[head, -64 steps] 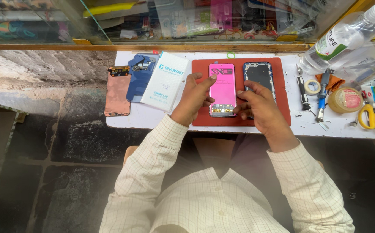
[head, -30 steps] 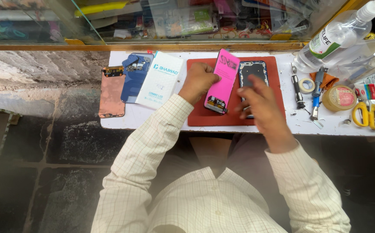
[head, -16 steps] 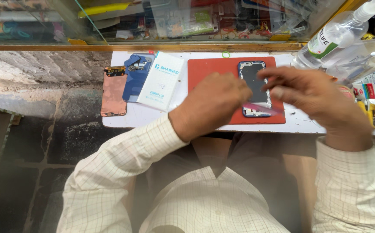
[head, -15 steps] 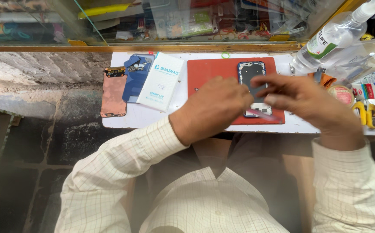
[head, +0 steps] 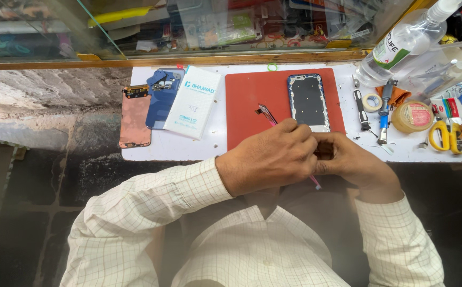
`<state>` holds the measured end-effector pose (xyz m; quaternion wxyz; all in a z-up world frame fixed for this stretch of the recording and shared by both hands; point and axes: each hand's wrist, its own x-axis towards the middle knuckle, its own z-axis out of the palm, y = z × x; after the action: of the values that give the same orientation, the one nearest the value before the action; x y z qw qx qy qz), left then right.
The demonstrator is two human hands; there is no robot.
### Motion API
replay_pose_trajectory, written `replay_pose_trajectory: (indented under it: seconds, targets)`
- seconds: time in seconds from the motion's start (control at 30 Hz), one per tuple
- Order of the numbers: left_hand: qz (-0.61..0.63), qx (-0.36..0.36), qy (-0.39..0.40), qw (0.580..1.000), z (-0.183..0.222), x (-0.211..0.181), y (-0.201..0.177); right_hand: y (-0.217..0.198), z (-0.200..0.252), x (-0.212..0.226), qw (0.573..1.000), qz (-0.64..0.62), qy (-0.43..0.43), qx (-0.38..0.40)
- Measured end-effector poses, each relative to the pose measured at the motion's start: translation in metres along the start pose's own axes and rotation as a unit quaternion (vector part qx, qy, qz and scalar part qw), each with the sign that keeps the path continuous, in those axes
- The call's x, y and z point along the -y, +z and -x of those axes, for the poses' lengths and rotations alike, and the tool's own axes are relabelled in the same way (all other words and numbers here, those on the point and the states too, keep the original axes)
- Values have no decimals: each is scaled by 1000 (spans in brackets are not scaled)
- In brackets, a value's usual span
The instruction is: The person applies adhesive to a pink smartphone battery and places it into the phone chassis. They then wipe the exterior of the phone with a cloth and peel off a protective film from the back cover.
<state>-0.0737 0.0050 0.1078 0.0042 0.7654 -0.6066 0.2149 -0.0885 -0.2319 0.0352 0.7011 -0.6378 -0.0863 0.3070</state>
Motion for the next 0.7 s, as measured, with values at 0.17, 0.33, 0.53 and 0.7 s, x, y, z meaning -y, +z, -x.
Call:
replay_pose_trajectory:
  seconds: [0.17, 0.33, 0.53, 0.7]
  targets:
    - [9, -14, 10, 1000, -4, -5, 2, 4, 9, -25, 994, -34, 22, -105]
    - [16, -3, 30, 999, -8, -9, 0, 2, 12, -35, 994, -91, -42, -36]
    - [132, -132, -31, 982, 5, 7, 4, 13, 41, -42, 957, -248, -83, -126]
    - [46, -47, -100, 993, 1, 66, 59, -24, 78, -42, 966, -212, -109, -98]
